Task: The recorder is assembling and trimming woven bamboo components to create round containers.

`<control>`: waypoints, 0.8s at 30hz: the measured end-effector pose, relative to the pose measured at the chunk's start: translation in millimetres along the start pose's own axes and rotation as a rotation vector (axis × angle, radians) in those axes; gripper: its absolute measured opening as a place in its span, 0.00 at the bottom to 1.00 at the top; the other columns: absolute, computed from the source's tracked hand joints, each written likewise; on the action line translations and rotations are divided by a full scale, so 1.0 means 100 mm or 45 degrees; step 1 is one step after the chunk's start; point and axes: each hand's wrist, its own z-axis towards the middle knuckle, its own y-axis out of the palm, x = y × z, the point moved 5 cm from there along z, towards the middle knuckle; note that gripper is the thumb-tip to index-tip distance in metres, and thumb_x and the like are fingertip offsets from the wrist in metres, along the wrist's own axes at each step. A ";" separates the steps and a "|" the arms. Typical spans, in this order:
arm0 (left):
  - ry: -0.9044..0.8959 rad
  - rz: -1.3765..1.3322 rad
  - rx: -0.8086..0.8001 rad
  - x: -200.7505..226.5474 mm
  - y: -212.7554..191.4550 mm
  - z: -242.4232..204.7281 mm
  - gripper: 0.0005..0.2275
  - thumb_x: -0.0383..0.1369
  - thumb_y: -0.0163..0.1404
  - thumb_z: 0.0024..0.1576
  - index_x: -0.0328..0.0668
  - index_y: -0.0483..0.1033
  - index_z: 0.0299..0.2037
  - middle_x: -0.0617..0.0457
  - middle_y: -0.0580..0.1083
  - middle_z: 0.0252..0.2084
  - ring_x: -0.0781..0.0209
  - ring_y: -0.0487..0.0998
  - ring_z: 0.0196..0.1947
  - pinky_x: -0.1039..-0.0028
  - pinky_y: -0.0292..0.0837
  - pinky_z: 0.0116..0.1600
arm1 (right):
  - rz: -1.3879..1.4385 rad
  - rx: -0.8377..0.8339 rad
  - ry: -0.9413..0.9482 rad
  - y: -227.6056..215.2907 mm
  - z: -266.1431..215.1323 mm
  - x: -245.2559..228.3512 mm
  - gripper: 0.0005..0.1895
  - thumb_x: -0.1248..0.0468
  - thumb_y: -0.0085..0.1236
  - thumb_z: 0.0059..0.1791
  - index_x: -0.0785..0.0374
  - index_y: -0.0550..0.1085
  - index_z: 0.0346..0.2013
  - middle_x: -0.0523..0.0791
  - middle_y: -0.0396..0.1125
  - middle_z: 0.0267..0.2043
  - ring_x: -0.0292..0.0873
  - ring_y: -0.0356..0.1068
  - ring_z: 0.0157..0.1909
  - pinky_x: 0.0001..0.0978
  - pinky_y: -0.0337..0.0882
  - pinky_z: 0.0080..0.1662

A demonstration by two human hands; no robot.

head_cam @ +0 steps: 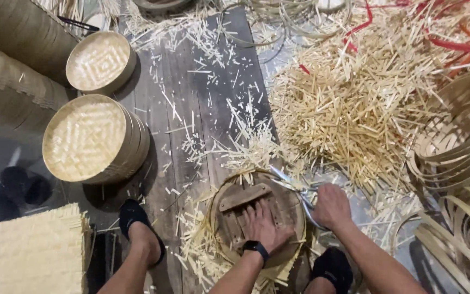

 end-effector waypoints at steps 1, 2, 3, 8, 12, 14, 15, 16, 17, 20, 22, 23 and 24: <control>-0.006 0.002 -0.007 -0.13 0.14 0.02 0.58 0.67 0.56 0.46 0.23 0.43 0.73 0.25 0.49 0.74 0.21 0.43 0.73 0.45 0.35 0.75 | 0.004 -0.008 0.000 0.02 -0.06 0.06 0.25 0.47 0.66 0.38 0.64 0.78 0.37 0.56 0.72 0.40 0.58 0.72 0.47 0.50 0.73 0.51; 0.058 0.031 0.007 -0.23 0.26 0.04 0.57 0.67 0.54 0.48 0.24 0.43 0.74 0.24 0.49 0.74 0.22 0.44 0.73 0.43 0.33 0.76 | -0.022 -0.140 0.055 0.09 -0.11 0.13 0.21 0.49 0.61 0.42 0.62 0.78 0.39 0.55 0.72 0.41 0.57 0.73 0.46 0.49 0.74 0.51; 0.135 0.058 0.037 -0.30 0.36 0.15 0.56 0.66 0.53 0.51 0.24 0.43 0.75 0.23 0.50 0.73 0.24 0.45 0.74 0.42 0.31 0.76 | -0.053 -0.253 0.107 0.13 -0.08 0.23 0.18 0.52 0.56 0.45 0.60 0.78 0.42 0.54 0.72 0.42 0.55 0.73 0.46 0.48 0.75 0.51; 0.215 0.204 -0.244 -0.04 -0.12 -0.25 0.57 0.60 0.57 0.44 0.24 0.42 0.74 0.28 0.51 0.75 0.26 0.45 0.75 0.48 0.32 0.77 | -0.059 -0.340 0.120 0.11 -0.38 0.36 0.20 0.50 0.54 0.47 0.62 0.79 0.42 0.54 0.72 0.42 0.55 0.73 0.45 0.49 0.74 0.50; 0.241 0.142 -0.204 -0.08 -0.11 -0.14 0.56 0.59 0.58 0.45 0.23 0.42 0.73 0.27 0.50 0.74 0.25 0.43 0.75 0.47 0.31 0.77 | -0.118 0.023 -0.030 0.25 -0.07 0.12 0.27 0.44 0.59 0.42 0.67 0.76 0.39 0.55 0.71 0.38 0.56 0.73 0.43 0.49 0.74 0.47; 0.241 0.144 -0.220 -0.06 -0.16 -0.18 0.55 0.57 0.59 0.46 0.23 0.42 0.73 0.27 0.51 0.74 0.25 0.44 0.75 0.48 0.32 0.77 | -0.107 -0.024 -0.021 0.30 -0.07 0.21 0.23 0.47 0.58 0.42 0.64 0.77 0.38 0.54 0.72 0.39 0.56 0.73 0.45 0.49 0.74 0.49; 0.248 0.147 -0.230 -0.04 -0.20 -0.17 0.54 0.55 0.59 0.46 0.23 0.43 0.74 0.27 0.52 0.74 0.25 0.45 0.74 0.49 0.34 0.77 | -0.098 -0.062 -0.010 0.32 -0.04 0.26 0.19 0.49 0.56 0.43 0.60 0.78 0.38 0.52 0.73 0.40 0.56 0.73 0.46 0.48 0.74 0.50; 0.252 0.150 -0.227 -0.37 0.26 -0.02 0.54 0.55 0.59 0.46 0.23 0.43 0.74 0.27 0.52 0.74 0.25 0.45 0.74 0.49 0.34 0.77 | -0.098 -0.057 -0.008 0.08 -0.09 0.21 0.19 0.49 0.56 0.43 0.60 0.78 0.38 0.52 0.73 0.40 0.56 0.73 0.46 0.48 0.74 0.50; 0.549 0.431 0.101 -0.61 0.56 0.09 0.53 0.55 0.60 0.48 0.26 0.45 0.76 0.31 0.54 0.74 0.28 0.47 0.74 0.49 0.35 0.76 | -0.091 -0.264 0.058 -0.08 -0.11 0.20 0.21 0.45 0.55 0.44 0.57 0.78 0.40 0.50 0.73 0.42 0.53 0.74 0.46 0.47 0.75 0.50; 0.631 0.528 0.001 -0.16 0.00 -0.08 0.51 0.54 0.59 0.47 0.30 0.49 0.75 0.35 0.56 0.74 0.31 0.49 0.74 0.50 0.37 0.76 | -0.072 -0.443 0.103 -0.10 -0.29 0.29 0.26 0.39 0.57 0.44 0.55 0.78 0.44 0.48 0.73 0.43 0.50 0.74 0.46 0.45 0.75 0.49; 0.422 0.331 -0.415 -0.05 -0.32 -0.37 0.50 0.54 0.58 0.44 0.30 0.49 0.73 0.35 0.55 0.74 0.30 0.48 0.75 0.51 0.37 0.77 | -0.067 -0.403 0.081 0.19 -0.33 0.37 0.29 0.36 0.59 0.43 0.55 0.78 0.44 0.49 0.73 0.43 0.51 0.74 0.45 0.46 0.75 0.48; 0.465 0.327 -0.373 -0.12 -0.23 -0.30 0.49 0.54 0.58 0.47 0.29 0.49 0.73 0.34 0.54 0.74 0.28 0.47 0.75 0.49 0.35 0.77 | -0.081 -0.226 0.004 0.37 -0.16 0.35 0.27 0.41 0.59 0.42 0.58 0.78 0.43 0.50 0.72 0.43 0.51 0.73 0.44 0.46 0.75 0.48; 0.509 0.325 -0.331 -0.19 -0.14 -0.23 0.48 0.55 0.57 0.49 0.28 0.49 0.72 0.32 0.53 0.74 0.27 0.45 0.74 0.47 0.33 0.76 | -0.095 -0.048 -0.070 0.54 -0.01 0.33 0.25 0.46 0.60 0.41 0.61 0.78 0.42 0.51 0.72 0.43 0.51 0.73 0.43 0.46 0.75 0.47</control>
